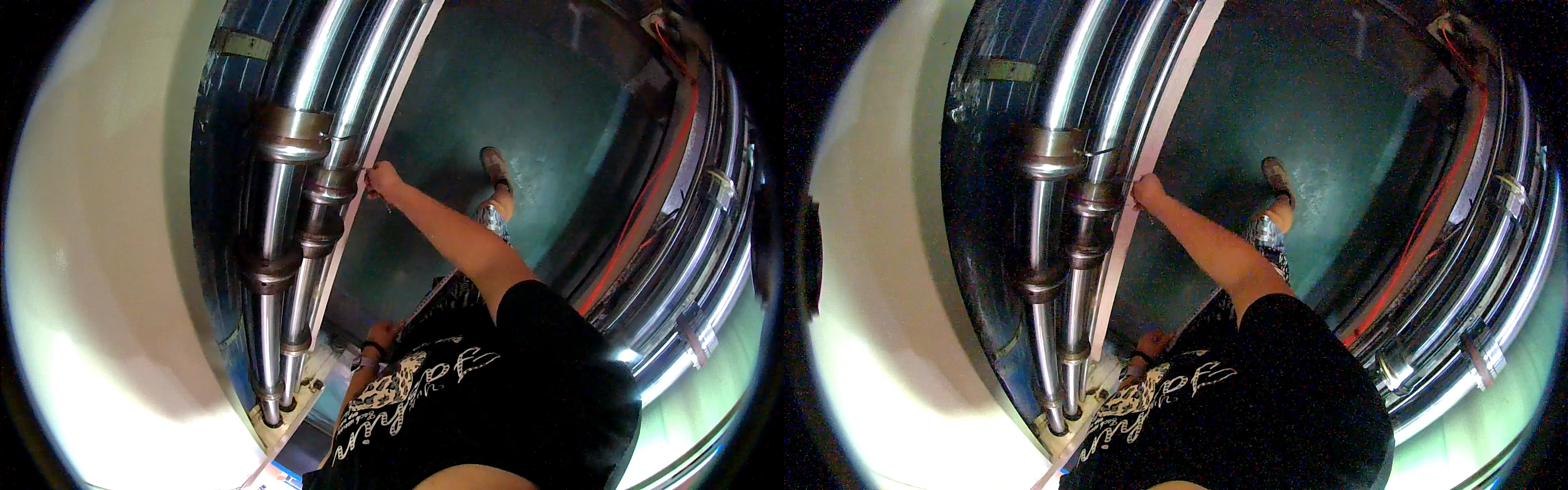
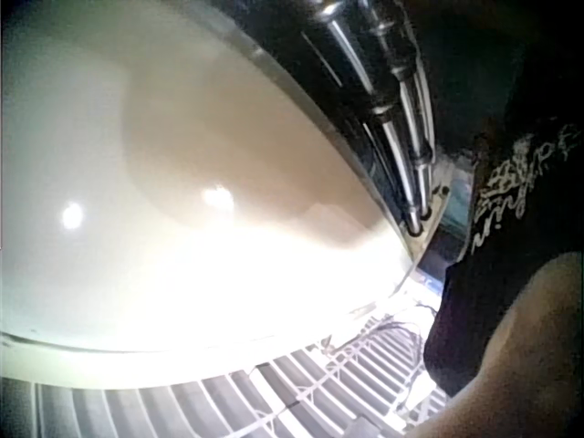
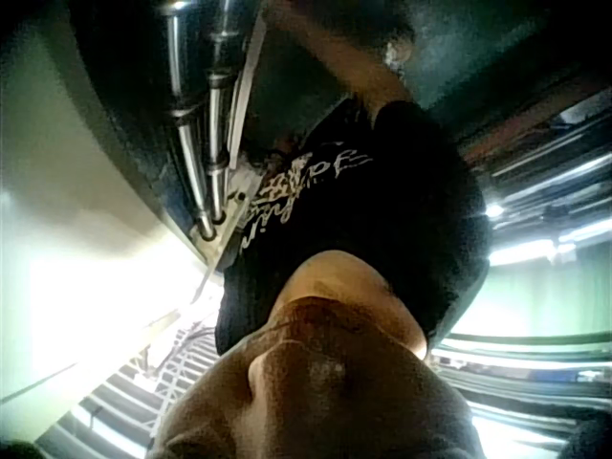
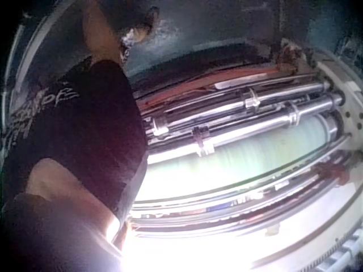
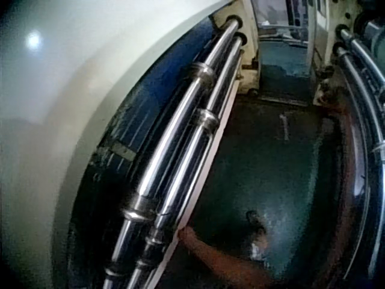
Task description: The person uses a tape measure to measure the circumference of several large, horizontal metal pipes on a machine. They wrap the tape around the pipes and mark specific points on the metal surface with a pen. The person moves along the machinery to measure different sections of the pipes.
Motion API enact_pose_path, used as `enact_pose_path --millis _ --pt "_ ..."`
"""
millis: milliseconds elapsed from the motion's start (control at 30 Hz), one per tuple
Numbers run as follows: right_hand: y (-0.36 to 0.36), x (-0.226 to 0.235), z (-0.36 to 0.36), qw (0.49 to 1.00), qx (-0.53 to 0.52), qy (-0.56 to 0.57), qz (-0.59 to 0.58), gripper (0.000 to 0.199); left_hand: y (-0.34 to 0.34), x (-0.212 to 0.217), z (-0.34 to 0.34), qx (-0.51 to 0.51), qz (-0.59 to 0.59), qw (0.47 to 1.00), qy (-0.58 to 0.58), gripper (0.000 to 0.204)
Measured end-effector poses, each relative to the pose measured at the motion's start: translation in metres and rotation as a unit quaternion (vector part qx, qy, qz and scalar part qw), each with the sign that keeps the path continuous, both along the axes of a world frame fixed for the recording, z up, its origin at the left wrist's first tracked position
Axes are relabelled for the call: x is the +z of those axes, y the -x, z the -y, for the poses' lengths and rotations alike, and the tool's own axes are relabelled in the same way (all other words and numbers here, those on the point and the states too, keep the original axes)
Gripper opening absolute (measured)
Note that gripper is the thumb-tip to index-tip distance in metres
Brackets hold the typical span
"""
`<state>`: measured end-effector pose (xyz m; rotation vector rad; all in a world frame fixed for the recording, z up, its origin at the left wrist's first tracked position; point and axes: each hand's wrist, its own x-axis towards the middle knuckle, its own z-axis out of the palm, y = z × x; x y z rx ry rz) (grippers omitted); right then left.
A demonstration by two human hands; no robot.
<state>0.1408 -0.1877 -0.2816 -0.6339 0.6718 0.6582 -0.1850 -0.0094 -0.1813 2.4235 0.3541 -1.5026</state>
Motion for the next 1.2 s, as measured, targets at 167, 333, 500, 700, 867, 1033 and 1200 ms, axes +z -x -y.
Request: enact_pose_path --millis 167,333,500,700,867,1033,1200 --pt "0.0 0.013 -0.001 0.996 0.045 0.077 0.021 0.027 0.0 0.005 -0.002 0.05 0.008 0.999 -0.002 0.061" --pt "-0.032 -0.02 0.013 0.96 0.258 0.003 0.108 0.024 -0.007 -0.002 -0.008 0.006 -0.003 1.0 -0.028 0.051" --pt "-0.035 -0.03 0.004 0.972 0.231 0.012 0.046 0.022 -0.009 0.0 -0.007 0.044 0.034 0.998 0.019 0.051" --pt "-0.011 0.0 -0.023 0.982 0.049 0.181 -0.012 0.028 -0.011 0.005 -0.008 0.021 0.018 0.999 0.021 0.057" --pt "0.009 -0.006 -0.047 0.979 -0.104 0.176 0.015 0.029 0.023 -0.01 -0.036 0.005 0.063 0.997 0.043 0.059" --pt "0.016 0.005 -0.062 0.962 -0.262 0.047 -0.069 0.027 0.045 -0.009 -0.054 0.032 0.095 0.995 0.015 0.061" --pt "0.042 0.052 -0.041 0.947 -0.309 -0.05 -0.072 0.027 0.106 -0.045 -0.109 0.042 0.027 0.998 0.027 0.06"
